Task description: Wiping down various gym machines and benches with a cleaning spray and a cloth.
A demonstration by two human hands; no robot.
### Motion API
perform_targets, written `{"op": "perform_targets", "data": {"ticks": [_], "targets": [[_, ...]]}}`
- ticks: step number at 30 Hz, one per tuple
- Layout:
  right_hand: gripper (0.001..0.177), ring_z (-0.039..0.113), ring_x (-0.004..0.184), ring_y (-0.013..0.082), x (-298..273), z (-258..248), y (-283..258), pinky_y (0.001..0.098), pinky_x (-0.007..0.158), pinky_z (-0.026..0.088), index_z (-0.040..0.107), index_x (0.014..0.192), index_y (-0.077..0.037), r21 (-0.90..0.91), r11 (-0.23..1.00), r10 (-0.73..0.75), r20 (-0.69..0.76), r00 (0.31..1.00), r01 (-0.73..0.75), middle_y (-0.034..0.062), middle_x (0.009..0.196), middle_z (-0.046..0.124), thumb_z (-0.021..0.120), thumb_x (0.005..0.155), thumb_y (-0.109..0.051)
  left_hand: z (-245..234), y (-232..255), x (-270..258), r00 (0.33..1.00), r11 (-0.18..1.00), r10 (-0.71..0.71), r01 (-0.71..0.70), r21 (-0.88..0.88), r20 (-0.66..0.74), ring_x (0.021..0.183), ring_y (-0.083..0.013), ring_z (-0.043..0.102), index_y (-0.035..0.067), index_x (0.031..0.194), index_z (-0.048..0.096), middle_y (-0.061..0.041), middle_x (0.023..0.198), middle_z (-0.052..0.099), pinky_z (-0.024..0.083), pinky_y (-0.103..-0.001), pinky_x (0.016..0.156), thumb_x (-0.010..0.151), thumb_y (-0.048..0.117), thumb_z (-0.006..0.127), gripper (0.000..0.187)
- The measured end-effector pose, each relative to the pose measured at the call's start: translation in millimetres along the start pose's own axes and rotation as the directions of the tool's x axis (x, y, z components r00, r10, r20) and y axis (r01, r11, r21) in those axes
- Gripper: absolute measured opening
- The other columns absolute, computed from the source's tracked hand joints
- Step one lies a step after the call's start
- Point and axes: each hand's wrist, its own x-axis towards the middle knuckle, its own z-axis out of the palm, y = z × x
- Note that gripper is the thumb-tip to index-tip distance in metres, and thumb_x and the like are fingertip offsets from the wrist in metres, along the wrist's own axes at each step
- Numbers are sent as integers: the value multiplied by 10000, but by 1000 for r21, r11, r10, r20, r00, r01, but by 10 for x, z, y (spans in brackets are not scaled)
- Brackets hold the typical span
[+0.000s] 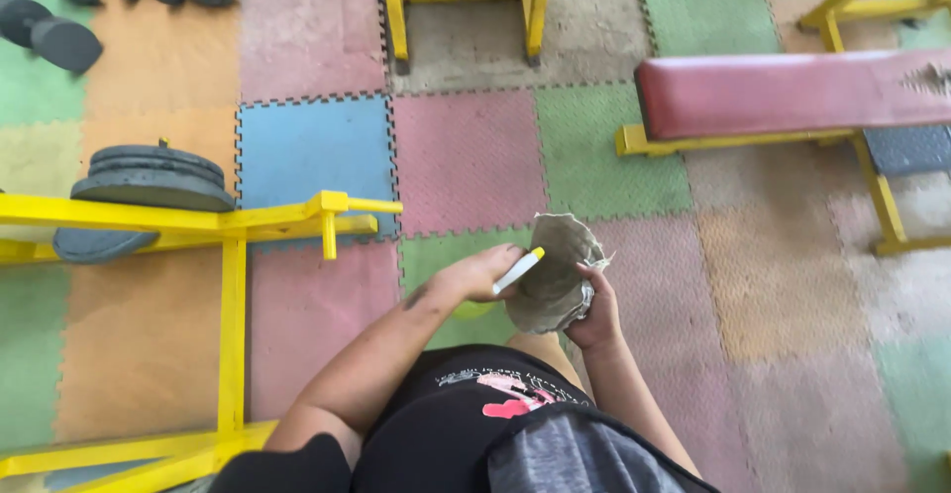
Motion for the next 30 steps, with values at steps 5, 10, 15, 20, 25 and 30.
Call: {"op": "perform_targets", "data": {"ticks": [5, 10, 15, 20, 25, 30], "targets": [[487, 696, 1088, 376, 951, 134, -905, 530, 1023, 524, 610, 1271, 28, -130, 979, 155, -43, 987, -159, 219, 1196, 704, 527, 894, -268, -246, -300, 755, 995, 996, -90, 89, -23, -49, 1178, -392, 572, 50, 1245, 577, -200, 1216, 608, 478, -462, 1007, 738, 219, 825, 589], [461, 704, 1047, 384, 1619, 662, -1848, 526, 998, 551, 597, 1234, 47, -297, 918, 248, -85, 965, -262, 235, 1134, 707, 529, 864, -220, -829, -205, 1477, 976, 988, -128, 111, -103, -175, 1205, -390, 572, 58, 1304, 584, -200, 1279, 609, 474, -453, 1009, 733, 172, 822, 629], [453, 716, 1041, 366, 2295, 924, -2470, 499, 1000, 561, 608, 1211, 66, -372, 852, 395, -3, 919, -367, 230, 1119, 718, 520, 825, -155, -1067, -395, 2154, 930, 966, -246, 212, -146, -272, 1146, -380, 637, 58, 1283, 601, -181, 1226, 649, 523, -421, 986, 726, 112, 790, 591], [419, 730, 989, 361, 2769, 1135, -2798, 494, 957, 583, 620, 1152, 74, -370, 836, 435, -3, 901, -405, 227, 1063, 723, 520, 814, -152, -1535, -483, 2602, 894, 925, -354, 289, -248, -276, 1117, -376, 653, 54, 1278, 589, -183, 1204, 651, 545, -420, 957, 736, 103, 765, 571], [386, 738, 947, 347, 3407, 1272, -3168, 472, 923, 600, 627, 1120, 92, -337, 863, 401, 3, 916, -377, 224, 1033, 723, 532, 821, -132, -2064, -884, 3161, 919, 950, -274, 213, -229, -283, 1117, -403, 627, 34, 1260, 588, -205, 1222, 635, 531, -435, 948, 715, 110, 799, 589], [393, 742, 933, 317, 4003, 1865, -3673, 454, 899, 600, 635, 1131, 61, -310, 907, 302, 7, 953, -285, 197, 1026, 734, 519, 792, -99, -2829, -1466, 3884, 952, 961, -219, 172, -216, -216, 1134, -389, 636, 56, 1294, 591, -191, 1229, 648, 534, -434, 954, 734, 92, 735, 579]]}}
